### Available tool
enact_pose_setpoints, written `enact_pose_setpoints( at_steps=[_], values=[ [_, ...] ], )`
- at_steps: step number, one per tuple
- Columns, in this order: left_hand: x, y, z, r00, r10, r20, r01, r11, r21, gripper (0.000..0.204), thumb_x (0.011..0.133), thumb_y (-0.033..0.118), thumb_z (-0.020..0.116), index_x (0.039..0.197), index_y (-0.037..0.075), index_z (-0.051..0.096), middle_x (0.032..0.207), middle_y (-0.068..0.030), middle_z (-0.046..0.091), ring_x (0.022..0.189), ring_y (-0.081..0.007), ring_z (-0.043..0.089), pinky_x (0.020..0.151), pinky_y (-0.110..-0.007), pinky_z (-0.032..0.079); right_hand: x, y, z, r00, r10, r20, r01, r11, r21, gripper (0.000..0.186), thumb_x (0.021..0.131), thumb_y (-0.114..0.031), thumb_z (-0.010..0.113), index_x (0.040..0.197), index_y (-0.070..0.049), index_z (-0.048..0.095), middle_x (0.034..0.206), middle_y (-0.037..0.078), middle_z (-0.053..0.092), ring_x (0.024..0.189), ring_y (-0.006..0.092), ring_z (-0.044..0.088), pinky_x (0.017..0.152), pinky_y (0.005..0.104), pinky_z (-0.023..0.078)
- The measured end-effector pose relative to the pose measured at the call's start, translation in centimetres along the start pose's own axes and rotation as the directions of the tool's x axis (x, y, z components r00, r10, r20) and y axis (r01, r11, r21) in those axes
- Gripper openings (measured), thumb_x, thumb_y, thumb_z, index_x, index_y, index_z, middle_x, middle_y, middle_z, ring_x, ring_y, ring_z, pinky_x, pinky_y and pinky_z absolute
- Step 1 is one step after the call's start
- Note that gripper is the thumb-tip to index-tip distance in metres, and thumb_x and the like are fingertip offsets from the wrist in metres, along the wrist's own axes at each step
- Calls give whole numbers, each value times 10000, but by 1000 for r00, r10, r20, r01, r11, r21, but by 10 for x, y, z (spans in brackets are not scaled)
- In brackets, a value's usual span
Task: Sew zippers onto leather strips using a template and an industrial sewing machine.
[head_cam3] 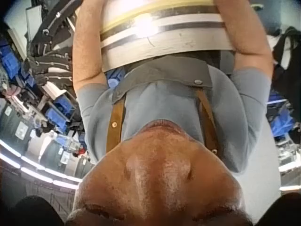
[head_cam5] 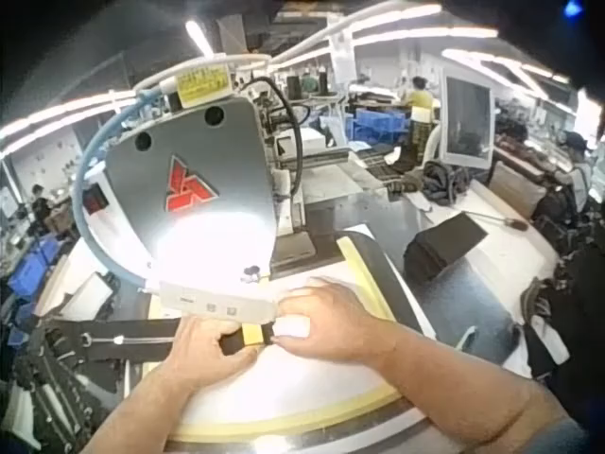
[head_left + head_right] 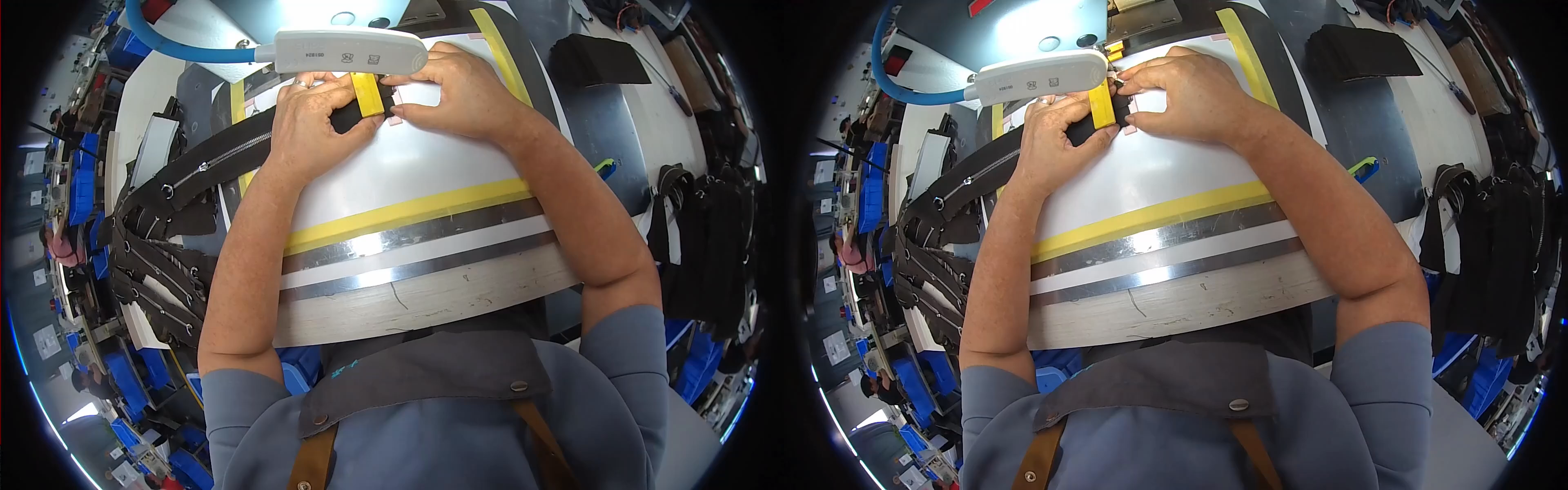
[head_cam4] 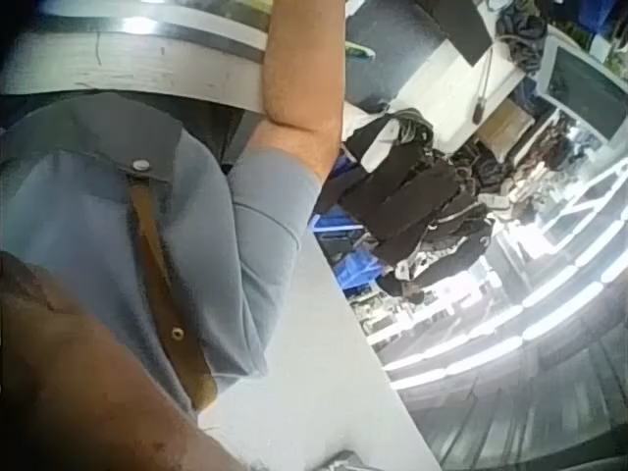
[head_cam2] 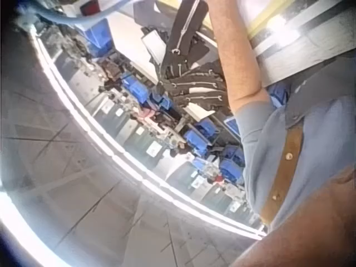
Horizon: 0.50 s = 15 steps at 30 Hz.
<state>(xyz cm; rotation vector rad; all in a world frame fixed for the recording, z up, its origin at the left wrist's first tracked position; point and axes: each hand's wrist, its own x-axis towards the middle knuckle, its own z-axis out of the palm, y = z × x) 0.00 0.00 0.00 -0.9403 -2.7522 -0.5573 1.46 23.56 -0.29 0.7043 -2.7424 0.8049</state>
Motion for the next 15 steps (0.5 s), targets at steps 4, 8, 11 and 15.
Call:
enact_pose_setpoints(
  at_steps=[4,8,11,15],
  values=[
    [-1,-7,3,1000,17,-3,-17,1000,-18,360,777,361,797,1069,151,781,1005,-39,761,1146,-231,593,983,-410,401,-3,6,4,984,-132,-123,135,991,21,332,787,-307,791,1080,-152,777,1206,-27,721,1095,200,632,982,345,500],
    [-1,-9,4,999,41,-33,-42,999,-13,373,773,363,799,1073,142,780,1008,-47,759,1140,-236,598,1000,-422,398,-4,1,-4,981,-191,-19,190,981,-30,252,831,-237,751,1061,-141,780,1163,-19,730,994,175,628,903,332,531],
    [1,-1,2,998,28,-55,-32,998,-62,329,766,290,805,1051,125,786,1044,-59,761,1141,-240,619,1017,-418,444,-5,3,-2,959,-279,-40,272,953,-132,221,852,-211,726,1050,-129,779,1152,-15,732,963,168,615,869,326,538],
    [-2,-14,0,991,-13,-130,-12,982,-190,286,746,191,808,1018,104,792,1093,-69,757,1133,-230,650,1018,-377,496,-5,3,0,938,-338,-72,323,931,-169,212,859,-210,720,1044,-124,780,1144,-17,735,985,164,612,869,331,541]
  ],
)
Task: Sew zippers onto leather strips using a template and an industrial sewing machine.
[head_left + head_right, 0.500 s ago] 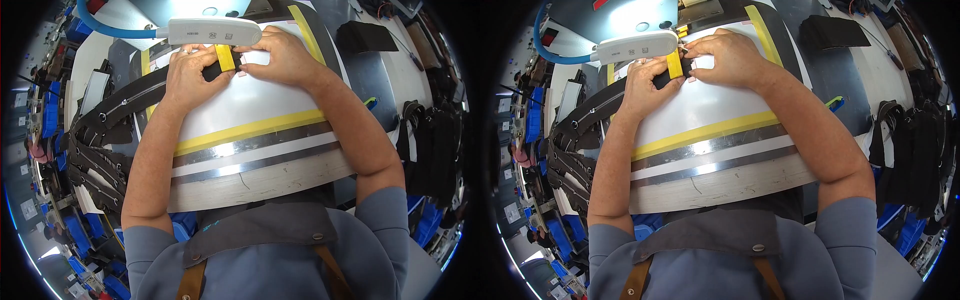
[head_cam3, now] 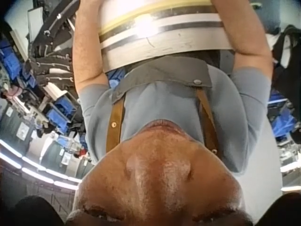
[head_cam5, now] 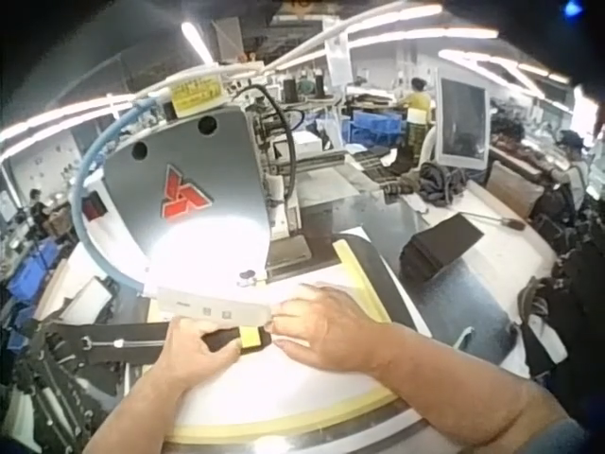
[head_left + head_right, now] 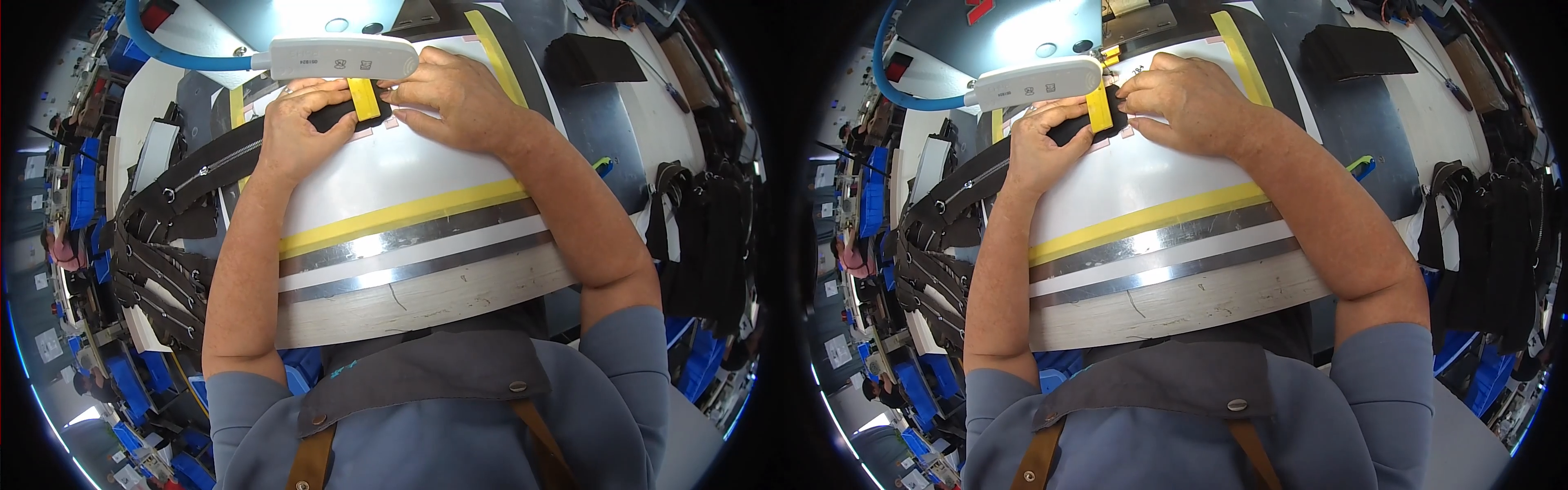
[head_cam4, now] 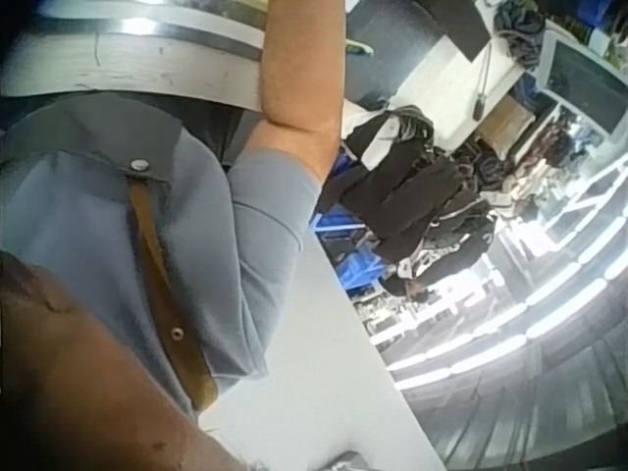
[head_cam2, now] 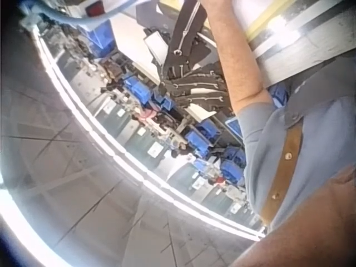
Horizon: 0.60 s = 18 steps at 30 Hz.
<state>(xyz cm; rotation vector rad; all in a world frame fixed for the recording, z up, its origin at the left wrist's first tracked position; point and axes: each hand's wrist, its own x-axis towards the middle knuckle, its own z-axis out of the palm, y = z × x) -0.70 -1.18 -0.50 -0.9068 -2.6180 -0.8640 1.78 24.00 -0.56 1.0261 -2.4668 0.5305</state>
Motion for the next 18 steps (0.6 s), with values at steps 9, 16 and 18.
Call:
enact_pose_setpoints(
  at_steps=[9,16,18],
  values=[
    [0,5,2,999,-27,-33,28,999,39,278,726,126,808,997,66,792,1098,-92,756,1114,-201,678,1010,-348,523,-2,1,3,999,38,-6,-38,999,-1,224,859,-227,732,1048,-118,778,1101,-24,744,977,163,611,849,331,545],
    [1,5,2,999,-11,-34,12,999,43,253,741,120,799,986,59,791,1093,-93,757,1113,-206,679,1008,-352,524,-1,-1,4,999,10,-33,-11,1000,-27,232,849,-223,740,1052,-116,777,1075,-33,749,946,156,613,824,324,552],
    [2,5,2,999,-12,-31,14,999,50,252,742,120,798,985,57,790,1092,-93,757,1112,-207,680,1007,-353,524,-1,0,5,999,5,-41,-6,1000,-28,234,847,-223,742,1052,-116,777,1065,-34,751,942,156,614,820,324,553]
  ],
)
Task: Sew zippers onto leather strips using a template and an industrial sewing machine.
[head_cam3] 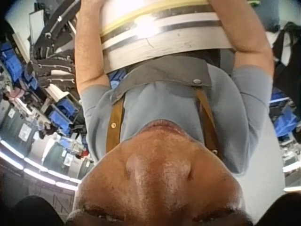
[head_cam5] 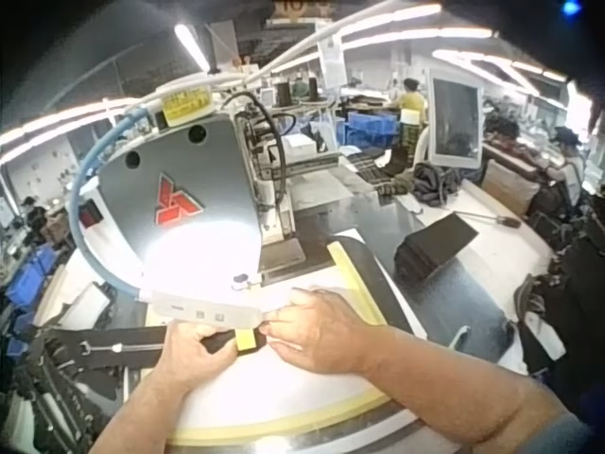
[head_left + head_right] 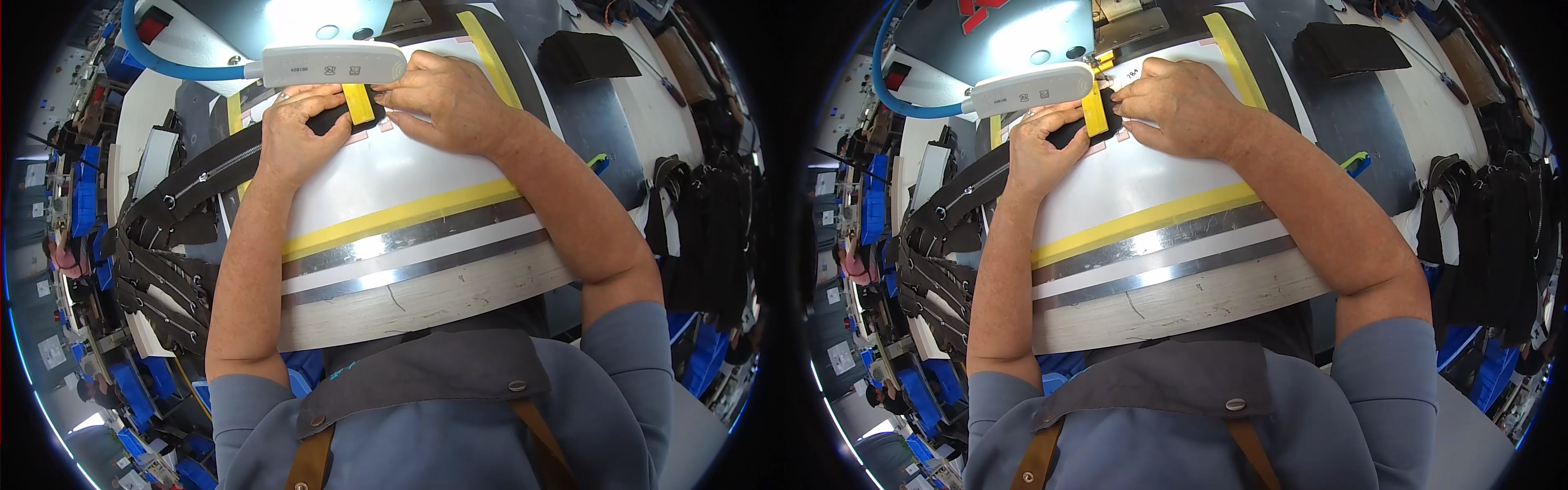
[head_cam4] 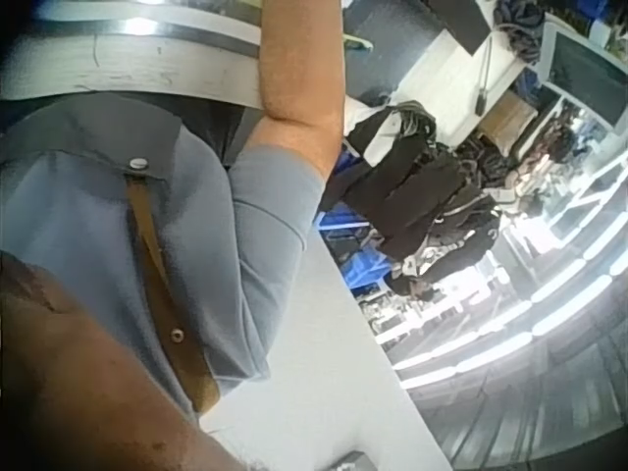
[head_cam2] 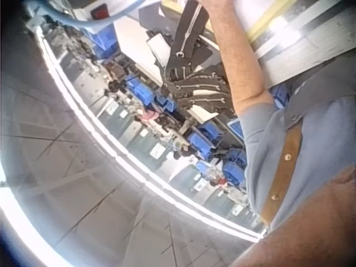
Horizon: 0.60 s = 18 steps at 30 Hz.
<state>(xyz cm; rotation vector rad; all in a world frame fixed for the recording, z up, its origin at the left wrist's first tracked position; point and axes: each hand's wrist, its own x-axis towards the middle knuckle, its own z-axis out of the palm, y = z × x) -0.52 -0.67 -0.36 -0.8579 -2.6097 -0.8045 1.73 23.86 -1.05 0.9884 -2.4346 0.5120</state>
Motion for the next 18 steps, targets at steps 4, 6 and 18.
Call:
enact_pose_setpoints(
  at_steps=[4,6,18],
  values=[
    [0,-2,-1,1000,-5,8,5,1000,-5,245,739,119,801,975,55,789,1084,-92,759,1098,-203,685,994,-349,530,1,0,-1,1000,-16,-19,16,999,40,222,848,-191,733,1042,-93,779,1003,-9,755,919,161,622,803,333,540],
    [0,-1,-1,1000,-9,4,9,1000,-15,231,735,116,802,957,54,789,1078,-91,760,1090,-202,688,984,-346,535,1,0,-2,1000,-2,11,2,1000,15,222,853,-225,729,1038,-115,782,1052,-33,757,934,155,619,824,332,550],
    [0,0,0,993,27,-113,-31,999,-34,117,710,53,761,826,52,772,988,-61,775,987,-180,721,931,-329,562,0,0,-2,1000,-5,-26,6,998,58,245,840,-149,729,1067,-73,777,969,22,757,883,166,620,785,331,525]
  ],
)
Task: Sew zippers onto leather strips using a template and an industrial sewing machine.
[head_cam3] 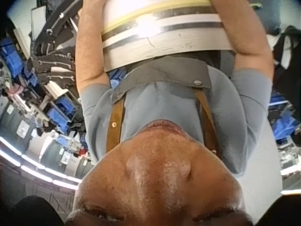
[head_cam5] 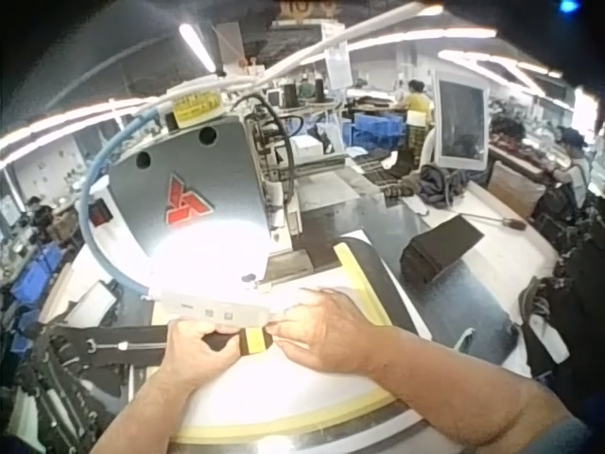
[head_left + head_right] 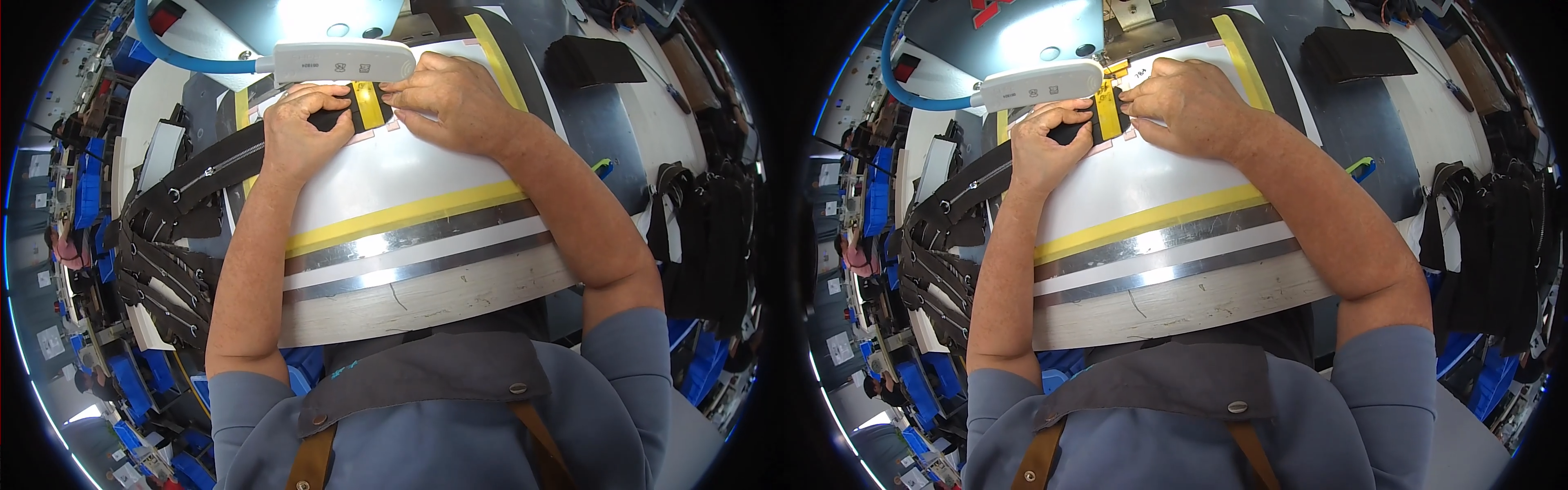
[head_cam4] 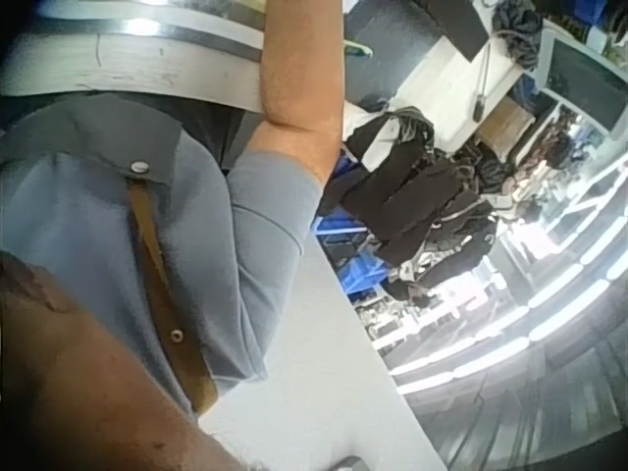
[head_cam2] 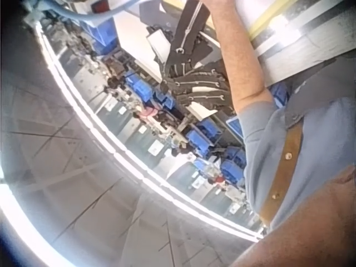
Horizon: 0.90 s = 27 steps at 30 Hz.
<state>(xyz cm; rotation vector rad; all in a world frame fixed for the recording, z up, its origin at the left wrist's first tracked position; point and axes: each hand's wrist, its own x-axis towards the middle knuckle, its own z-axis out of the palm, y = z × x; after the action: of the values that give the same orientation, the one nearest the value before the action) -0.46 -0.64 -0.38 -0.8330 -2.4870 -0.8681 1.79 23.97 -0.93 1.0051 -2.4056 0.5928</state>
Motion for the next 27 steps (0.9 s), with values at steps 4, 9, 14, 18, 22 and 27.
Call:
enact_pose_setpoints(
  at_steps=[4,9,14,18,22,27],
  values=[
    [-1,-3,0,1000,1,5,-1,1000,-6,123,712,57,761,834,48,774,989,-69,774,977,-194,724,934,-339,561,2,-2,-2,1000,21,16,-21,1000,7,235,835,-170,726,1049,-89,780,997,7,758,891,167,622,795,337,538],
    [-5,-5,-2,999,4,47,-4,1000,2,124,760,116,763,869,59,780,1018,-52,773,1015,-199,707,954,-362,538,3,-3,1,1000,-12,-29,12,1000,-4,173,831,-176,717,961,-80,780,1008,8,758,910,178,635,807,343,548],
    [-17,-15,-39,990,-62,127,22,954,299,341,810,299,779,1088,105,748,1207,-44,719,1157,-215,643,1072,-417,411,-2,9,0,980,132,-150,-161,966,-201,143,836,-166,713,914,-52,747,999,49,740,910,209,657,795,363,545],
    [-35,-41,-100,934,-335,123,183,746,640,718,767,583,787,1319,150,632,1240,-71,694,1202,-219,620,1138,-523,269,5,0,-4,978,92,-187,-111,989,-99,159,854,-172,706,951,-58,763,1012,46,746,974,219,663,858,381,522],
    [-48,-74,-153,851,-514,109,322,675,664,819,710,704,762,1266,108,670,1111,-130,729,1083,-268,677,1126,-506,270,6,-8,-4,1000,-13,-21,13,1000,11,182,862,-185,705,987,-75,777,1037,39,753,992,212,663,887,387,506],
    [-40,-85,-184,766,-595,241,370,716,592,731,638,662,840,1018,44,759,827,-136,729,837,-265,704,910,-416,458,0,3,-10,995,89,-35,-95,920,-379,207,862,-216,699,1009,-93,779,1018,18,764,940,196,676,873,375,500]
  ],
)
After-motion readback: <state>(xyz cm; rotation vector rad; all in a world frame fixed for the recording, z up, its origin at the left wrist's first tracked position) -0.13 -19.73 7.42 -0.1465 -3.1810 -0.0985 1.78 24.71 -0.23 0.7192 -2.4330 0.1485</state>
